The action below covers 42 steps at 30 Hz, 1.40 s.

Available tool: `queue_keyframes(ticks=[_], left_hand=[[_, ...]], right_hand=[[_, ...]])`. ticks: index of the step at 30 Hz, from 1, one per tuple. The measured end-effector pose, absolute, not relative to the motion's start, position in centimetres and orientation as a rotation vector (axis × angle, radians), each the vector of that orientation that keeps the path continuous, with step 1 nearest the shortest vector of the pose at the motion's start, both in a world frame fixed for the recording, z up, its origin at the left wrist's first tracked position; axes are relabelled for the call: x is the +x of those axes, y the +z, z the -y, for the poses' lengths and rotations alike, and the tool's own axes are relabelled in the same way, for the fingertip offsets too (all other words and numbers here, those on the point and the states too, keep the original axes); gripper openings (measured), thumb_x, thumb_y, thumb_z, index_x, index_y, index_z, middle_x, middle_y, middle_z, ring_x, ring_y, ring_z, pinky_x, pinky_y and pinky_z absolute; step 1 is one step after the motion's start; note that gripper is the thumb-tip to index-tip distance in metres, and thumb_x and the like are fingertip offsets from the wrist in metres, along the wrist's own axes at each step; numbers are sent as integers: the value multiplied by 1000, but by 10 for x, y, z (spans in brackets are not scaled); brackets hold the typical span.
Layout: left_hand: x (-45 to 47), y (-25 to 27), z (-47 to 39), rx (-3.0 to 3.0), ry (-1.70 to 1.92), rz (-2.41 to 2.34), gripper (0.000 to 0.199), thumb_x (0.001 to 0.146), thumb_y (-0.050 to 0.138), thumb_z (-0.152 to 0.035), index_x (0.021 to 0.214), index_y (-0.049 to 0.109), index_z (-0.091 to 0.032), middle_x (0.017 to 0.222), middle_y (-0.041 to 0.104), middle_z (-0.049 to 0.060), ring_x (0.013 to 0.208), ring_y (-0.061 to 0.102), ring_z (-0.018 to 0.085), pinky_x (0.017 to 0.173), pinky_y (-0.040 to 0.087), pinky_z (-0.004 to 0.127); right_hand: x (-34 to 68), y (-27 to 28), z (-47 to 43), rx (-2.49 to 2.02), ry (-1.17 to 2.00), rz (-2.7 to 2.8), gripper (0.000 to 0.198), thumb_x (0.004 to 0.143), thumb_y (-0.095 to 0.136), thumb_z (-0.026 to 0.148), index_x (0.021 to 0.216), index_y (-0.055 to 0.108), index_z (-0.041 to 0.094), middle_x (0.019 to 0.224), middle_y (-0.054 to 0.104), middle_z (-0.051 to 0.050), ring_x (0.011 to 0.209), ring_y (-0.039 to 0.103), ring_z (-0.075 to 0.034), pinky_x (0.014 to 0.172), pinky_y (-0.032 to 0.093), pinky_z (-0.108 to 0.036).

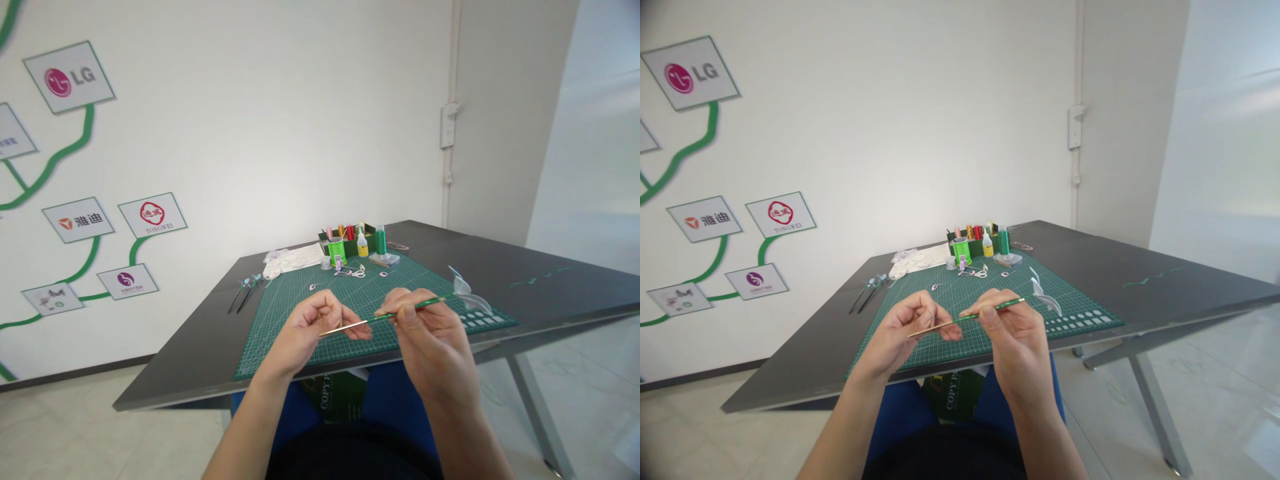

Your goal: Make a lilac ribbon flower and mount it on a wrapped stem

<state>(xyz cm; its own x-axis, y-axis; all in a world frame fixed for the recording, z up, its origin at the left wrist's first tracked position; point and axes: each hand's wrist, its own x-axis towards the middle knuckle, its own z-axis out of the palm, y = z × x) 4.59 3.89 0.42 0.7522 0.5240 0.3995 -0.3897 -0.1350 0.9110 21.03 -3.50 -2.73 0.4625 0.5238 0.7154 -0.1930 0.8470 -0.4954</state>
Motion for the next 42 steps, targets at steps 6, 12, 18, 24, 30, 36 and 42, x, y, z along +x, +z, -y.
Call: queue_keyframes(ticks=[6,12,18,24,30,36,42], left_hand=[[56,-11,-33,1316,747,-46,39,89,89,-39,83,57,-17,76,76,3,67,76,18,70,61,28],[60,-23,-21,1250,775,-103,40,88,90,-44,93,61,-17,68,75,1,59,73,15,63,59,23],[55,-16,0,1488,746,-256,43,84,90,-54,81,77,-13,58,70,3,48,63,11,53,51,20],[33,13,17,1944,1075,-337,24,99,78,-39,92,91,-20,62,73,5,54,63,13,58,50,26],[29,34,-1,2059,1404,-467,15,97,78,-26,102,92,-27,65,73,2,57,61,14,61,50,27],[37,34,-34,2111,1070,-538,18,93,76,-29,96,92,-21,64,71,3,58,57,14,58,46,25],[46,16,-50,1884,677,-439,39,82,87,-53,90,91,-15,60,68,4,52,55,12,54,45,23]], right_hand=[[209,-29,36,-408,384,991,17,98,83,36,84,83,26,77,75,0,78,64,-17,73,51,-28],[209,-32,38,-475,248,1007,12,101,78,27,91,83,27,82,76,-1,79,66,-17,73,52,-29],[210,-31,37,-588,144,1019,16,101,76,29,88,84,25,81,76,-4,78,68,-21,71,55,-33],[211,-29,40,-596,130,1071,16,101,75,25,87,83,26,80,76,-3,77,67,-20,70,54,-32],[211,-31,39,-515,255,1139,17,102,73,23,90,84,27,81,77,-3,80,68,-20,74,56,-33],[213,-33,34,-449,396,1103,16,100,79,34,86,84,26,76,73,-3,77,65,-20,73,54,-32],[214,-30,29,-448,457,985,24,92,86,44,78,82,25,72,71,-3,72,65,-20,66,52,-32]])
